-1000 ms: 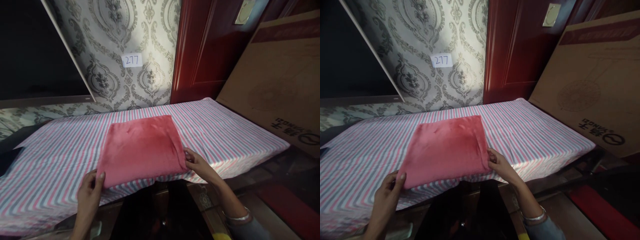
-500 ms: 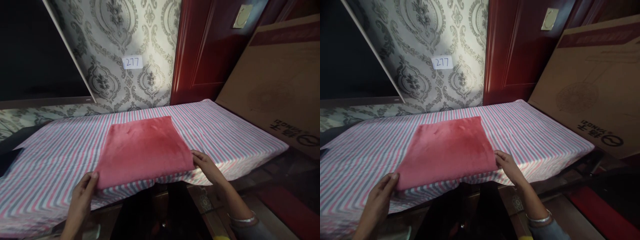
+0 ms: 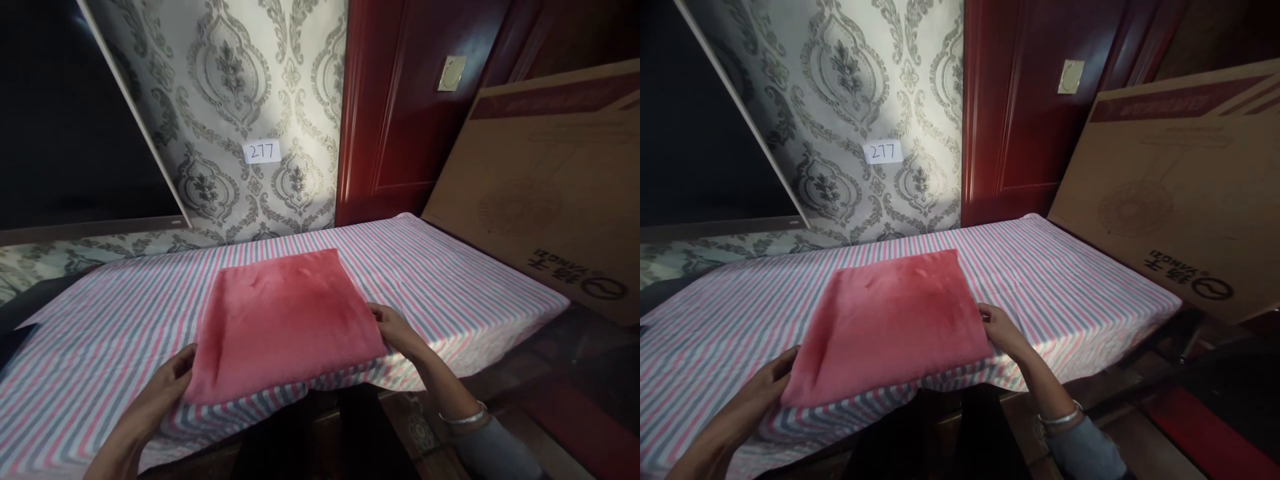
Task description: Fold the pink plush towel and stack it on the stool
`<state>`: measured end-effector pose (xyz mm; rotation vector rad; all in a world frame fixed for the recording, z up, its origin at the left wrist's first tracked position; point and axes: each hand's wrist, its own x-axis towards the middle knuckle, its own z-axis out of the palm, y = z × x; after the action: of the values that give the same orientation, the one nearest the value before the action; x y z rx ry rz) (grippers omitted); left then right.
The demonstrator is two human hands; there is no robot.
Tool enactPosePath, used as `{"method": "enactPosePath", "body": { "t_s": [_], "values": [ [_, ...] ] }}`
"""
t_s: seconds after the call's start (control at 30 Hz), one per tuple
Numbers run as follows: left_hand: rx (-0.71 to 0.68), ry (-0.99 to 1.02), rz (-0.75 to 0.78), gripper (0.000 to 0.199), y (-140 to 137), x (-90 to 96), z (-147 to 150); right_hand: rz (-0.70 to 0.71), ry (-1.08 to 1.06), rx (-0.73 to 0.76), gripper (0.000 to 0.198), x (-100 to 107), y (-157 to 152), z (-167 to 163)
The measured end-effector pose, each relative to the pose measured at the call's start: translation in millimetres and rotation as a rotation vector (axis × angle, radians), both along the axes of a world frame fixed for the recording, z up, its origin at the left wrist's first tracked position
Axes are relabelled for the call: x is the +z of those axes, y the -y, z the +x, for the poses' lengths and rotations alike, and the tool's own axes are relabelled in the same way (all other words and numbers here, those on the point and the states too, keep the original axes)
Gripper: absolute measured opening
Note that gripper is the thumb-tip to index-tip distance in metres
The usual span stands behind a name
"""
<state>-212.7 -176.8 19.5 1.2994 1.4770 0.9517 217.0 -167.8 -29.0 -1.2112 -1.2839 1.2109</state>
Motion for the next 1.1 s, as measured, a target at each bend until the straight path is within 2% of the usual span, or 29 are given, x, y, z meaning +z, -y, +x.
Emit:
{"method": "enactPosePath", "body": {
  "t_s": [0.2, 0.3, 0.4, 0.53, 0.67, 0.77, 0.93, 1.1],
  "values": [
    [0.075, -0.067, 0.047, 0.043, 0, -5.4, 1, 0.014, -0.244, -0.026, 0.027, 4, 5, -5],
    [0.075, -0.073, -0.003, 0.04, 5, -5.9, -1, -0.019, -0.235, 0.027, 0.033, 5, 10, -6],
    [0.117, 0.021, -0.014, 0.041, 8, -10.7, 0, -0.064, -0.191, 0.054, 0.032, 5, 12, -6],
    [0.195, 0.181, 0.004, 0.045, 9, -20.5, 4, -0.077, -0.187, -0.042, 0.032, 0, 11, -5],
    [0.258, 0.221, -0.008, 0.046, 12, -23.6, 1, -0.07, -0.216, -0.169, 0.036, -7, 15, 3],
    [0.215, 0.17, -0.01, 0.045, 14, -21.9, -3, -0.074, -0.166, -0.158, 0.037, -7, 19, 9],
    [0.098, 0.092, -0.042, 0.046, 13, -17.9, -7, -0.105, -0.103, 0.0, 0.028, -1, 20, 11],
    [0.071, 0.017, -0.037, 0.047, 18, -16.2, -18, -0.124, -0.039, -0.07, 0.026, -2, 15, 11]
  ]
}}
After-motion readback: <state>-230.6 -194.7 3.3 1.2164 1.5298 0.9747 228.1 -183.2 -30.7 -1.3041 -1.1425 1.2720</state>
